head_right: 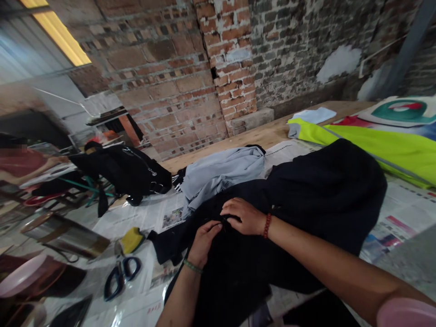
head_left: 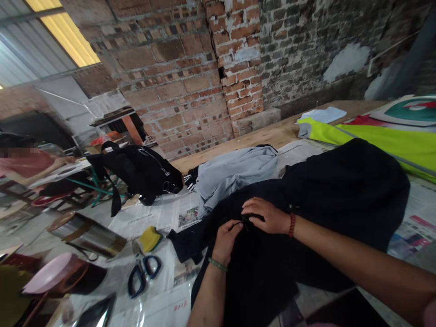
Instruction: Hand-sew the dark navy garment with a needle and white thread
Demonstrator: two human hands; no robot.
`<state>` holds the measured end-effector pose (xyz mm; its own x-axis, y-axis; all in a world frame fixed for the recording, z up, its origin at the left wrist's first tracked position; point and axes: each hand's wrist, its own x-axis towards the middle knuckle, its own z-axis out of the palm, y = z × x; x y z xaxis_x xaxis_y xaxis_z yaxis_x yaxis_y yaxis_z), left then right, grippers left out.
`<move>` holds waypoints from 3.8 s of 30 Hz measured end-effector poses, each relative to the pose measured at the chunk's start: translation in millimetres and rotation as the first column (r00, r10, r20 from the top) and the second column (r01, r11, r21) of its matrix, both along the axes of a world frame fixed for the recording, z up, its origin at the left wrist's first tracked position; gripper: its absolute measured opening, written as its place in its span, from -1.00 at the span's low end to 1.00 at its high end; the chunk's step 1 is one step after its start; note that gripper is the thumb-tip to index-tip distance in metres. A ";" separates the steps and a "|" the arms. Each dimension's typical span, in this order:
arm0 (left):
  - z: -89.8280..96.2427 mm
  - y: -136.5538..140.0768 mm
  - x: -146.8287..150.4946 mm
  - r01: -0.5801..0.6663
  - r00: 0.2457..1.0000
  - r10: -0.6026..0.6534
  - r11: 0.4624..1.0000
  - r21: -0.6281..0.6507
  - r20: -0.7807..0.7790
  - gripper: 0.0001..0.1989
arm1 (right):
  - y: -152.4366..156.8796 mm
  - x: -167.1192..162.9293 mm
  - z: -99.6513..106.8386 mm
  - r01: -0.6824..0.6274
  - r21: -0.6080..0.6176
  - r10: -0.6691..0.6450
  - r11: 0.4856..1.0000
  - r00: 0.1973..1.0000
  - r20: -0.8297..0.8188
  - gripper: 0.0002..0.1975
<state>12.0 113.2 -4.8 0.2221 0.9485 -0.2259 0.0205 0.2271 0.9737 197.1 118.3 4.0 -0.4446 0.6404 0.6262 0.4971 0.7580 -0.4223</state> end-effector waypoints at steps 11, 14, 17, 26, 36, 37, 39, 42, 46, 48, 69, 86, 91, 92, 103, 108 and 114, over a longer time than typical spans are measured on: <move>-1.3 1.2 -0.3 0.025 1.000 -0.025 1.000 0.005 0.006 -0.83 | -6.3 -11.5 -19.5 0.081 0.195 -0.096 0.977 0.993 0.069 -0.89; -0.1 0.5 0.1 0.027 1.000 -0.027 1.000 0.009 -0.002 -0.84 | -7.9 -12.8 -20.6 0.089 0.187 -0.115 0.978 0.984 0.134 -0.87; 1.6 -1.0 0.3 0.040 0.999 -0.040 0.999 0.015 -0.004 -0.83 | -9.4 -13.6 -21.3 0.065 0.195 -0.098 0.979 0.982 0.164 -0.84; -0.1 -0.8 0.5 0.031 0.999 -0.031 0.999 -0.030 0.013 -0.81 | -7.2 -14.2 -25.1 0.073 0.201 -0.093 0.977 0.991 0.092 -0.87; 0.5 -0.4 1.0 0.021 1.000 -0.021 1.000 -0.012 -0.019 -0.81 | -8.7 -15.8 -22.1 0.083 0.172 -0.089 0.982 0.996 0.029 -0.87; 0.3 0.0 1.2 0.023 0.999 -0.023 1.000 -0.007 -0.026 -0.81 | -9.7 -16.2 -21.1 0.085 0.176 -0.090 0.981 0.996 0.023 -0.87; -0.1 0.2 1.7 0.036 0.999 -0.036 0.999 0.001 -0.030 -0.82 | -12.4 -16.7 -18.8 0.083 0.190 -0.088 0.978 0.996 0.019 -0.86; -0.5 -0.8 2.8 0.056 0.998 -0.056 0.998 0.027 -0.020 -0.83 | -17.3 -16.3 -16.8 0.068 0.205 -0.076 0.976 0.997 0.031 -0.84; -2.3 -1.0 3.9 0.035 0.999 -0.035 0.999 0.003 -0.013 -0.82 | -23.6 -13.8 -14.3 0.057 0.208 -0.063 0.976 0.998 0.025 -0.83; -3.6 0.0 3.8 -0.007 1.000 0.007 1.000 0.003 -0.019 -0.82 | -26.0 -13.6 -9.8 0.041 0.181 -0.041 0.983 0.999 -0.005 -0.85; -1.4 -0.8 0.6 0.025 1.000 -0.026 0.997 -0.077 -0.009 -0.78 | 78.4 -8.3 42.6 -0.382 -0.694 -0.296 0.610 0.703 -0.647 -0.89; -1.8 -0.8 -1.5 0.027 0.999 -0.028 0.998 -0.061 -0.020 -0.81 | 117.9 33.5 77.9 0.403 0.003 -0.396 0.915 0.901 -0.177 -0.79; 5.7 0.5 -10.7 0.107 0.983 -0.109 0.994 -0.021 -0.148 -0.80 | 110.1 35.4 78.7 0.407 -0.043 -0.402 0.912 0.872 -0.280 -0.80; 7.4 0.9 -12.9 0.116 0.976 -0.114 0.993 -0.001 -0.184 -0.80 | 104.3 34.1 78.0 0.380 -0.075 -0.384 0.922 0.869 -0.312 -0.80; 13.3 0.4 -12.4 0.016 0.961 0.029 0.987 0.158 -0.274 -0.81 | -24.7 -5.1 26.4 0.093 -0.561 -0.207 0.823 0.968 -0.143 -0.76; 13.8 1.3 -11.2 -0.020 0.955 0.086 0.973 0.228 -0.283 -0.79 | -47.2 -19.5 1.8 0.170 -0.573 -0.194 0.802 0.981 0.019 -0.76; 13.9 1.1 -11.9 -0.014 0.956 0.079 0.974 0.228 -0.281 -0.79 | -45.6 -25.3 -0.1 0.234 -0.559 -0.219 0.795 0.971 0.095 -0.75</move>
<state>0.1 114.2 9.1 0.1336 0.9894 -0.0572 0.3008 0.0146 0.9536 171.8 72.8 3.9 -0.2521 0.9608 0.1150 0.6406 0.2548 -0.7244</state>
